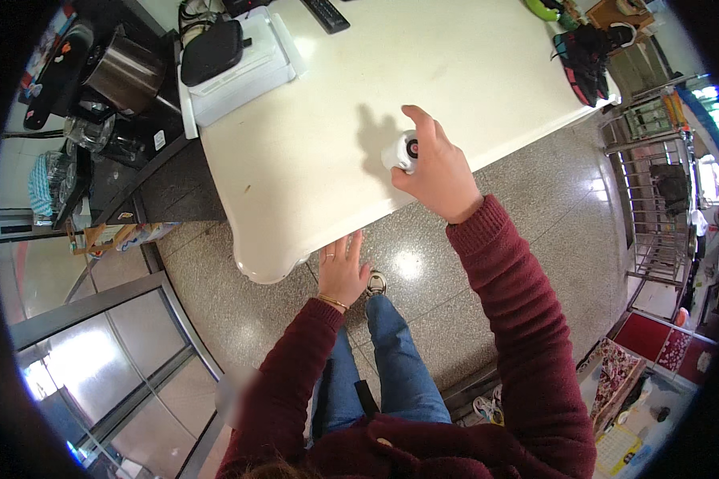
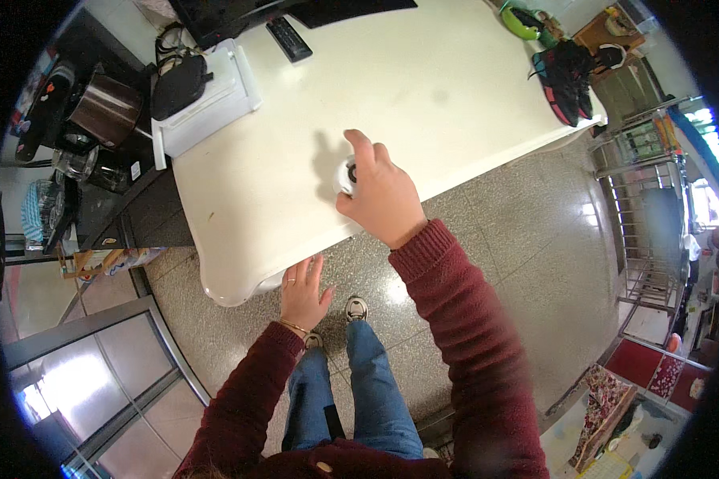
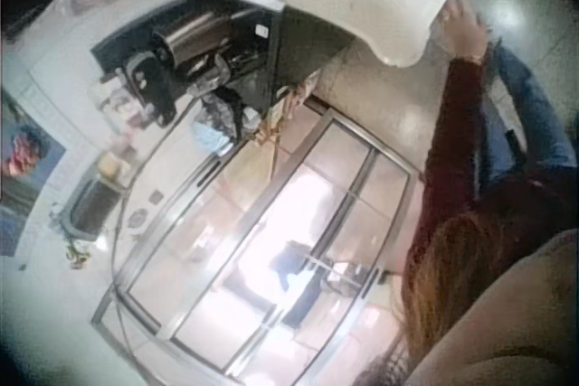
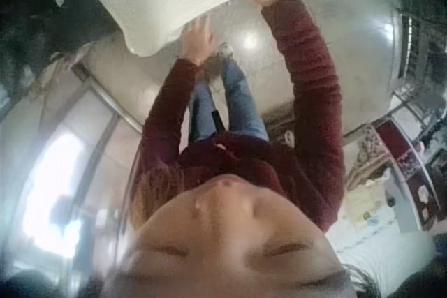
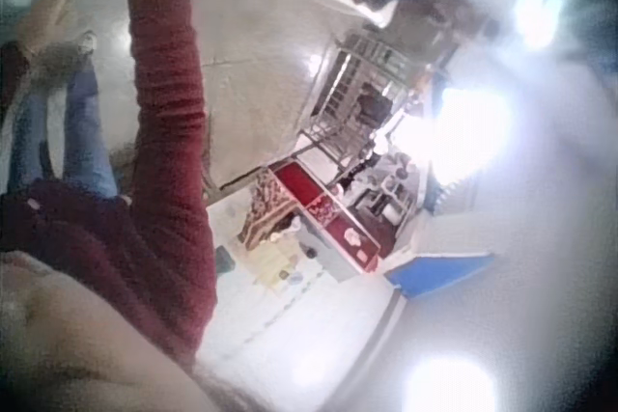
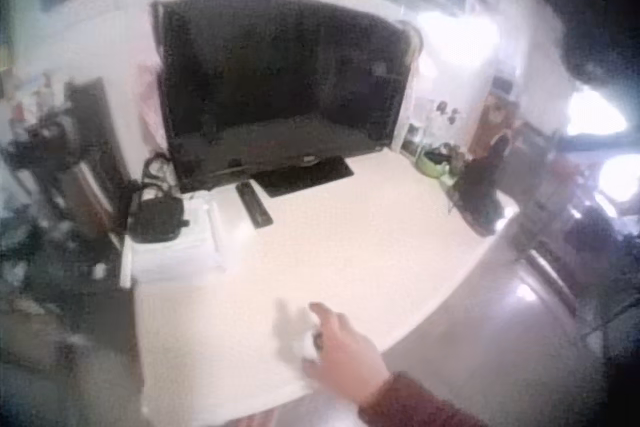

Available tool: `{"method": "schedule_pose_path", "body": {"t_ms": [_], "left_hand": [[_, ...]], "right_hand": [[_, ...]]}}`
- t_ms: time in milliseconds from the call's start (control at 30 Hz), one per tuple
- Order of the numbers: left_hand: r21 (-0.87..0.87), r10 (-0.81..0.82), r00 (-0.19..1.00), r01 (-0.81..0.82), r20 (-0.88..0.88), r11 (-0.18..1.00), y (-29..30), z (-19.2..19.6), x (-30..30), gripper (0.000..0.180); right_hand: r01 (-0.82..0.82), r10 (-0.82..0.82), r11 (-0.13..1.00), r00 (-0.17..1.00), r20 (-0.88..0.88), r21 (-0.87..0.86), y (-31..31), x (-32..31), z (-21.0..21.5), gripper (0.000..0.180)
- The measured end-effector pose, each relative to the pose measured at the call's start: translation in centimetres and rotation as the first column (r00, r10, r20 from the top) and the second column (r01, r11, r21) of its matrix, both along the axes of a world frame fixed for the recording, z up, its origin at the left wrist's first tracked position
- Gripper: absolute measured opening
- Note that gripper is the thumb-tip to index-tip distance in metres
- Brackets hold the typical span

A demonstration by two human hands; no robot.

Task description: The person uses a screwdriver to open a small white cylindrical device, then places it on a shelf. They open a cabinet, retrieve a yellow-lidded jar, and place it on the floor. Finally, they open a drawer and handle a set of keys.

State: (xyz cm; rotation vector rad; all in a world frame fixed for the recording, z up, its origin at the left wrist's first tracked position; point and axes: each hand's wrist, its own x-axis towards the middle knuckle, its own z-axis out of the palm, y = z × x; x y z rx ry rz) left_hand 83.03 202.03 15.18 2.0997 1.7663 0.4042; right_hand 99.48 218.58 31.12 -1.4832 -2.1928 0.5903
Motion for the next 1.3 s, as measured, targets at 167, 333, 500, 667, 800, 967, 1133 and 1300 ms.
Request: {"method": "schedule_pose_path", "body": {"t_ms": [167, 333, 500, 667, 800, 967, 1133, 1300], "left_hand": [[-0.026, 0.139, 0.99, -0.139, 0.007, 0.99, -1.0, -0.4, 1.9, 0.073], [-0.017, 0.104, 0.994, -0.105, -0.042, 0.994, -4.7, 0.0, 4.1, 0.069], [-0.17, -0.04, 0.997, 0.05, 0.066, 0.984, -10.9, 1.5, 6.0, 0.068], [-0.372, -0.085, 0.995, 0.095, 0.044, 0.923, -16.3, 3.8, 9.4, 0.047], [-0.459, -0.114, 0.983, 0.17, 0.147, 0.872, -19.1, 4.4, 10.8, 0.042], [-0.457, -0.153, 0.944, 0.278, 0.292, 0.845, -21.2, 4.3, 9.8, 0.041], [-0.332, -0.285, 0.862, 0.437, 0.419, 0.836, -22.7, 4.5, 7.9, 0.036], [-0.145, -0.383, 0.714, 0.557, 0.585, 0.818, -22.0, 5.2, 4.1, 0.029]], "right_hand": [[-0.058, 0.057, 0.998, 0.998, -0.036, -0.036, 1.1, 0.3, -1.1, 0.088], [0.012, 0.033, 0.958, 0.988, -0.152, 0.287, -3.3, 3.9, -2.3, 0.092], [-0.263, 0.281, 0.943, 0.958, -0.064, 0.202, -14.3, 6.1, -7.4, 0.048], [-0.416, 0.415, 0.909, 0.898, 0.149, -0.024, -22.2, 8.6, -11.0, 0.031], [-0.41, 0.404, 0.912, 0.887, 0.225, -0.021, -25.3, 10.5, -11.0, 0.025], [-0.391, 0.393, 0.919, 0.885, 0.248, -0.06, -27.8, 11.0, -10.9, 0.027], [-0.361, 0.372, 0.928, 0.902, 0.218, -0.088, -30.0, 11.5, -10.7, 0.03], [-0.311, 0.318, 0.948, 0.914, 0.253, -0.07, -30.8, 11.4, -11.3, 0.036]]}}
